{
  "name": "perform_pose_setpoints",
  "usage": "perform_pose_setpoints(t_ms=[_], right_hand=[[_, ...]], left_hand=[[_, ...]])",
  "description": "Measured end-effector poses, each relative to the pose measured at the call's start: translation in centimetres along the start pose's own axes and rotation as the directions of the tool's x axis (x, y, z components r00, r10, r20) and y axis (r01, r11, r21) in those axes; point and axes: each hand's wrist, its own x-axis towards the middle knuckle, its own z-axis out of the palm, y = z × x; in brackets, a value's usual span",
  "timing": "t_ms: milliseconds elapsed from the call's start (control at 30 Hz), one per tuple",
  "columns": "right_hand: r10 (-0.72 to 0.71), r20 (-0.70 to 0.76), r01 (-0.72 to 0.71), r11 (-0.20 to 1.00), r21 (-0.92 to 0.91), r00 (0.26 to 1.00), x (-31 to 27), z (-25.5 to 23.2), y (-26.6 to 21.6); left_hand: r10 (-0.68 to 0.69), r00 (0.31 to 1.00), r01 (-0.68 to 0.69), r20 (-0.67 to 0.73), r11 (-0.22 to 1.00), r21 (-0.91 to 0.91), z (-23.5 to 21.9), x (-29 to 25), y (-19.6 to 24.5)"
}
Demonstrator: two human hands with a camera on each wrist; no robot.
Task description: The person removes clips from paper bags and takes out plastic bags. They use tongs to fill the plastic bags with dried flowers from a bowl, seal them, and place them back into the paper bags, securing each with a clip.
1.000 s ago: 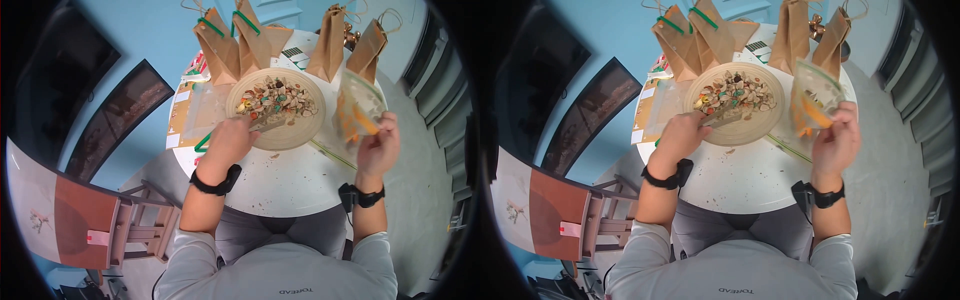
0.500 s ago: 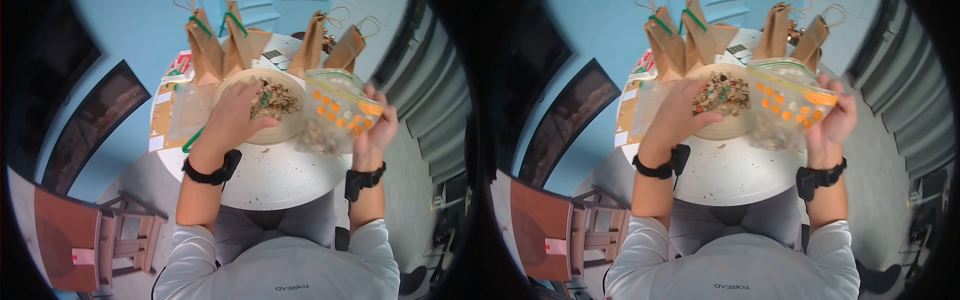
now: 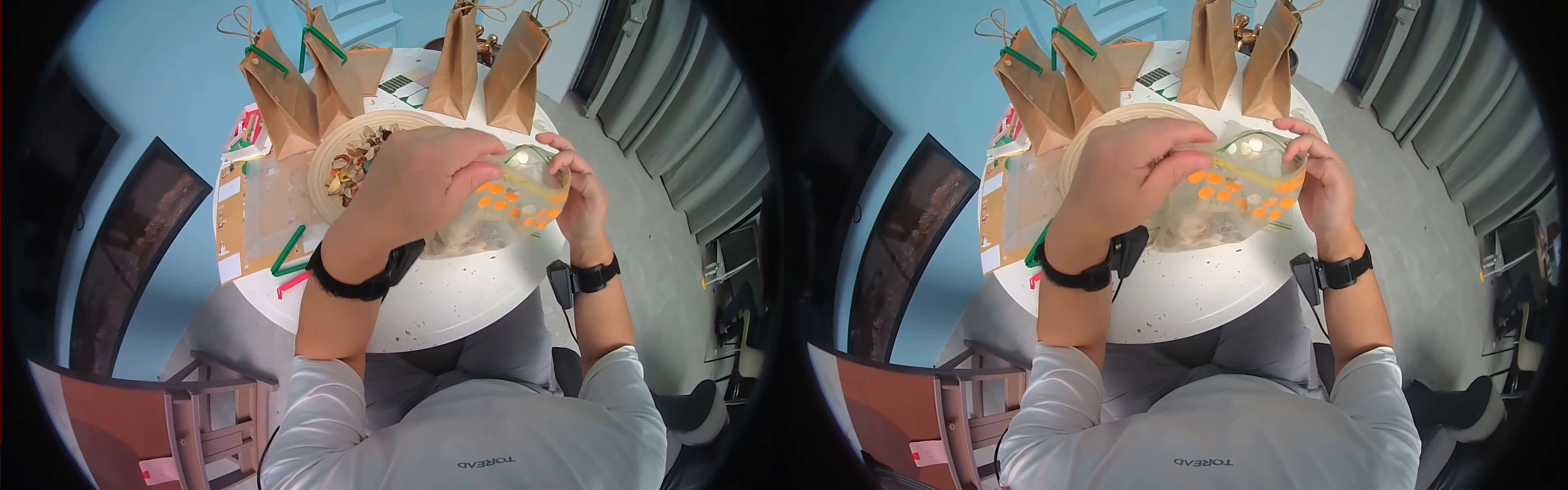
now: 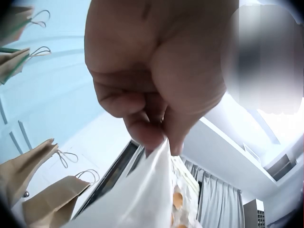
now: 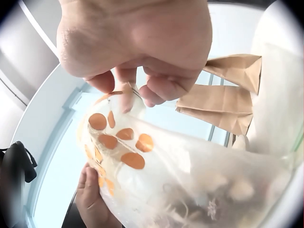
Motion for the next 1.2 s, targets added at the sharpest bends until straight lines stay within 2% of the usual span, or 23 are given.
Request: perform_pose_setpoints(t_ms=[100,133,200,233,267,333,400,500,567,600,667,767,867,900,967,1000,1100,1200], right_hand=[[0.022,0.129,-0.015,0.998,-0.058,0.991,-0.7,-0.9,-0.7],[0.042,0.178,-0.027,0.996,-0.086,0.983,-1.0,-1.1,-1.1],[0.005,0.222,0.041,0.978,-0.202,0.975,-1.1,-0.8,-1.2],[-0.018,0.244,0.082,0.963,-0.256,0.970,-1.0,-0.7,-1.2],[-0.006,0.243,0.044,0.988,-0.151,0.970,-1.0,-0.9,-1.0],[-0.067,0.261,0.109,0.983,-0.148,0.963,-1.1,-0.2,-0.7],[-0.055,0.268,0.101,0.981,-0.164,0.962,-1.0,-0.4,-0.8],[0.075,0.241,0.003,0.951,-0.309,0.968,-1.7,-1.0,-1.5],[0.129,0.223,0.009,0.849,-0.529,0.966,-1.6,-1.2,-3.4],[0.068,0.250,0.103,0.784,-0.612,0.966,-1.6,-0.9,-4.6],[-0.038,0.323,0.277,0.611,-0.741,0.946,-1.7,0.3,-7.0],[-0.102,0.394,0.369,0.615,-0.697,0.914,-1.7,1.0,-9.4],[-0.077,0.321,0.278,0.711,-0.646,0.944,-1.9,0.8,-8.5],[-0.055,0.247,0.201,0.762,-0.616,0.968,-2.1,0.8,-7.9],[0.011,0.103,0.045,0.850,-0.525,0.995,-2.9,0.8,-6.2],[0.025,0.090,0.024,0.865,-0.501,0.996,-3.3,0.6,-5.5],[0.051,0.070,-0.013,0.890,-0.456,0.996,-4.7,1.3,-5.7],[0.019,0.091,0.025,0.888,-0.460,0.996,-5.6,1.8,-6.1]], left_hand=[[-0.121,0.993,0.117,0.007,0.972,0.205,-0.1,-0.3,-0.2],[-0.113,0.994,0.111,-0.001,0.980,0.166,-0.1,-0.3,0.0],[-0.109,0.994,0.111,-0.033,0.990,0.086,0.0,-0.3,0.6],[-0.133,0.991,0.132,0.005,0.987,0.096,-0.1,-0.1,0.6],[-0.161,0.986,0.156,0.047,0.982,0.105,-0.2,-0.1,0.5],[-0.213,0.972,0.205,0.096,0.974,0.093,-0.6,-0.2,0.7],[-0.252,0.960,0.248,0.119,0.968,0.050,-1.0,-0.2,0.8],[-0.246,0.956,0.209,0.159,0.954,0.217,-1.7,-0.6,0.2],[-0.266,0.932,0.219,0.245,0.955,0.200,-2.9,-0.7,0.8],[-0.277,0.918,0.228,0.285,0.955,0.192,-3.5,-0.8,1.4],[-0.282,0.922,0.242,0.267,0.955,0.172,-4.3,-1.0,2.8],[-0.276,0.927,0.213,0.255,0.945,0.250,-4.7,-1.4,3.5],[-0.329,0.897,0.208,0.296,0.904,0.375,-4.2,-1.4,3.9],[-0.357,0.880,0.210,0.314,0.884,0.417,-3.9,-1.2,4.0],[-0.298,0.907,0.175,0.298,0.910,0.377,-3.1,-0.9,4.1],[-0.273,0.918,0.161,0.287,0.920,0.358,-2.6,-0.8,4.3],[-0.110,0.974,0.041,0.198,0.945,0.324,0.0,0.0,5.4],[-0.040,0.982,-0.038,0.186,0.917,0.397,2.6,0.4,6.8]])
